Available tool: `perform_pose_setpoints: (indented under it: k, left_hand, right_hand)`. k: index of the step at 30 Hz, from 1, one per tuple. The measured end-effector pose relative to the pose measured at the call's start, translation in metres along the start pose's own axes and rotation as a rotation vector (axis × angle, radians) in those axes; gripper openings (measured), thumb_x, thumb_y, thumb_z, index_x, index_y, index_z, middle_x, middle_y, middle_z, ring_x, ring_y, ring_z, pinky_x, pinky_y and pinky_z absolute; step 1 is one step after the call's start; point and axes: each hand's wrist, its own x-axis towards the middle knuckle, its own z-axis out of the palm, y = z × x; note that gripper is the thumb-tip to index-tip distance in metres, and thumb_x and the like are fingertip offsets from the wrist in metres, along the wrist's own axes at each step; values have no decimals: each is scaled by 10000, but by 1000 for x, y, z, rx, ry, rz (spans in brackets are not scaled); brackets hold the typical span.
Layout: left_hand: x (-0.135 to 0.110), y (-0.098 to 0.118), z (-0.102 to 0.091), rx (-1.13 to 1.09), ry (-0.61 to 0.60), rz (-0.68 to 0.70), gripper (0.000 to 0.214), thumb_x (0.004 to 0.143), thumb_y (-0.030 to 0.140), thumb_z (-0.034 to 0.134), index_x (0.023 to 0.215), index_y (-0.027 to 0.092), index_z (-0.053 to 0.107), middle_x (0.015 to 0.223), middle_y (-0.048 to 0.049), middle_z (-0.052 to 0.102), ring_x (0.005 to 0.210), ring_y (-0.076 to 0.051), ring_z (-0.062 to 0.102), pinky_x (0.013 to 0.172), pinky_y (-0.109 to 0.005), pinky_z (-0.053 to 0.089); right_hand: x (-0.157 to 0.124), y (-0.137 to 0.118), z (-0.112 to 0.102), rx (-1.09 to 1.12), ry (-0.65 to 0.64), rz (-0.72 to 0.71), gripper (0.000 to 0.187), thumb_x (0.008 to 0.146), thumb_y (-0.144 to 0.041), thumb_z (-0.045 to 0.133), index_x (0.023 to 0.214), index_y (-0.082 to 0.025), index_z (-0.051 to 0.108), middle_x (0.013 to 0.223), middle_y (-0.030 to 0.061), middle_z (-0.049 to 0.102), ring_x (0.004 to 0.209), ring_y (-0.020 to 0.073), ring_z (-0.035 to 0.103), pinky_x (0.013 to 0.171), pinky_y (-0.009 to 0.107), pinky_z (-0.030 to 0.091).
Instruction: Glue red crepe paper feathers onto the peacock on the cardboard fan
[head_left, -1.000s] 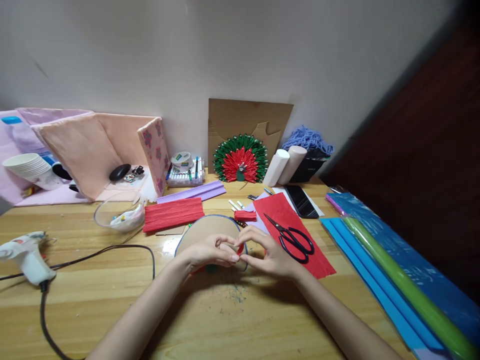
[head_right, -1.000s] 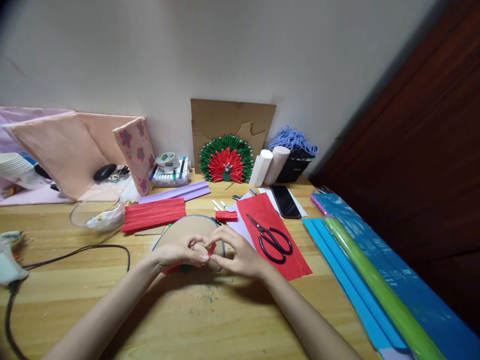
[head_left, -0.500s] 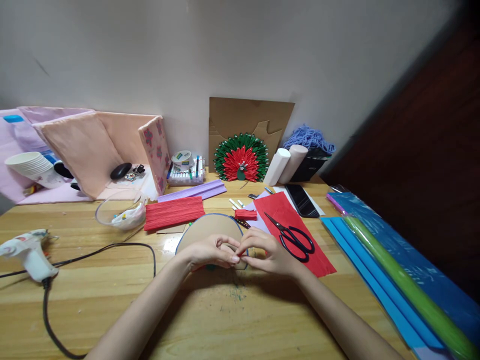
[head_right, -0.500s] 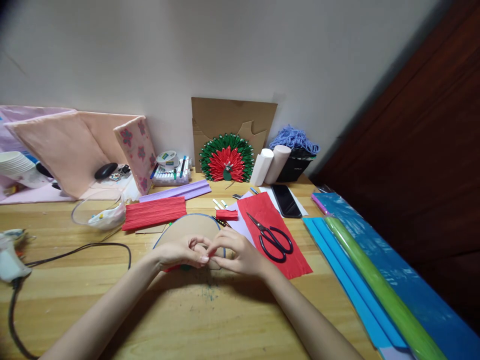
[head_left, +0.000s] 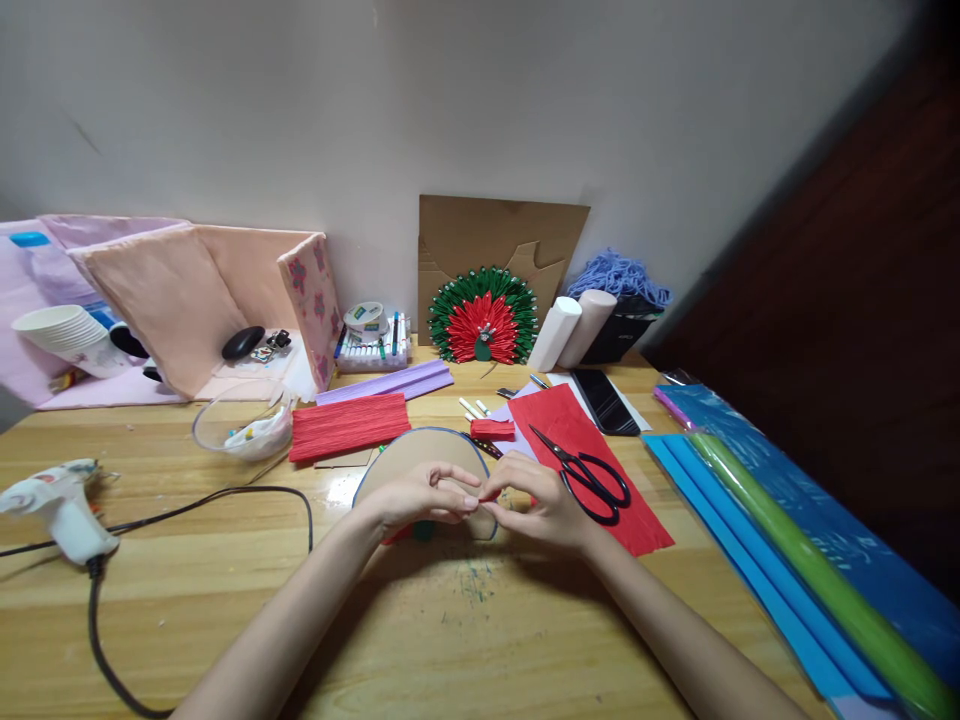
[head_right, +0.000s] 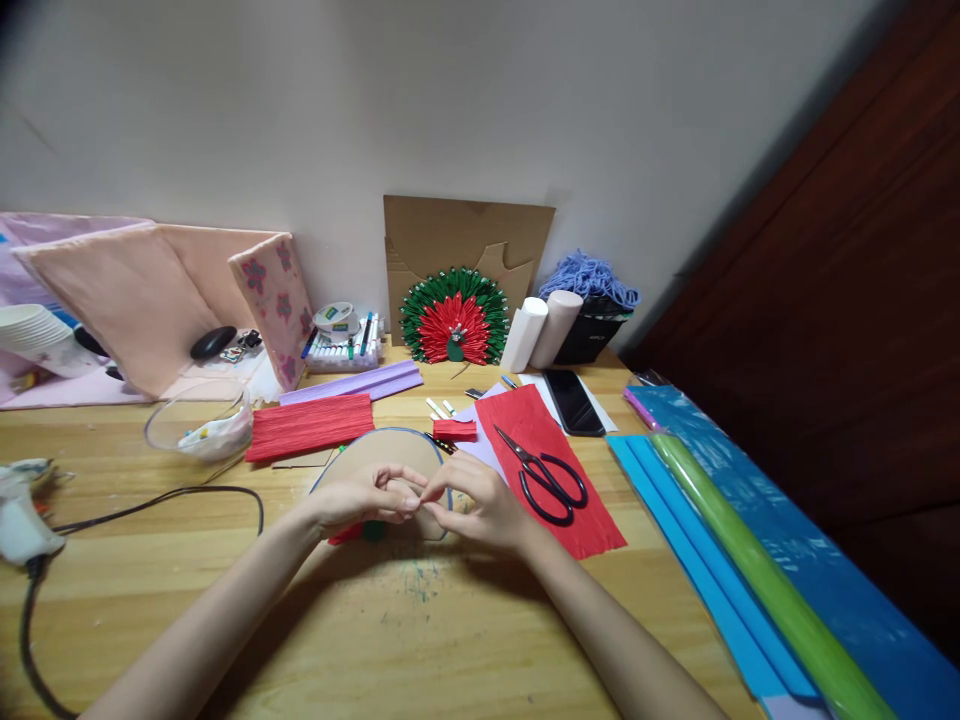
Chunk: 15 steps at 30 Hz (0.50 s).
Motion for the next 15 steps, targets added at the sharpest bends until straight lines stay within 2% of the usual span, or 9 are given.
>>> perform_pose_setpoints:
  k: [9,15]
  left_hand:
    - [-3,6,4,14,20,-21,433,543,238,784,935,149,622,778,-23,662,748,-128,589,740,-274,427]
    - [-3,6,3,37,10,5,456,528,251,789,937,138,622,674,3,645,612,-98,558,676,-255,413]
  right_hand:
    - [-1,3,4,0,0,9,114,768,-164,590,847,-232,637,756,35,657,716,178,546,657,337,433]
    - [0,1,7,3,10,26,104,762,-170,587,837,-229,629,757,38,648,723,178,550,649,329,440]
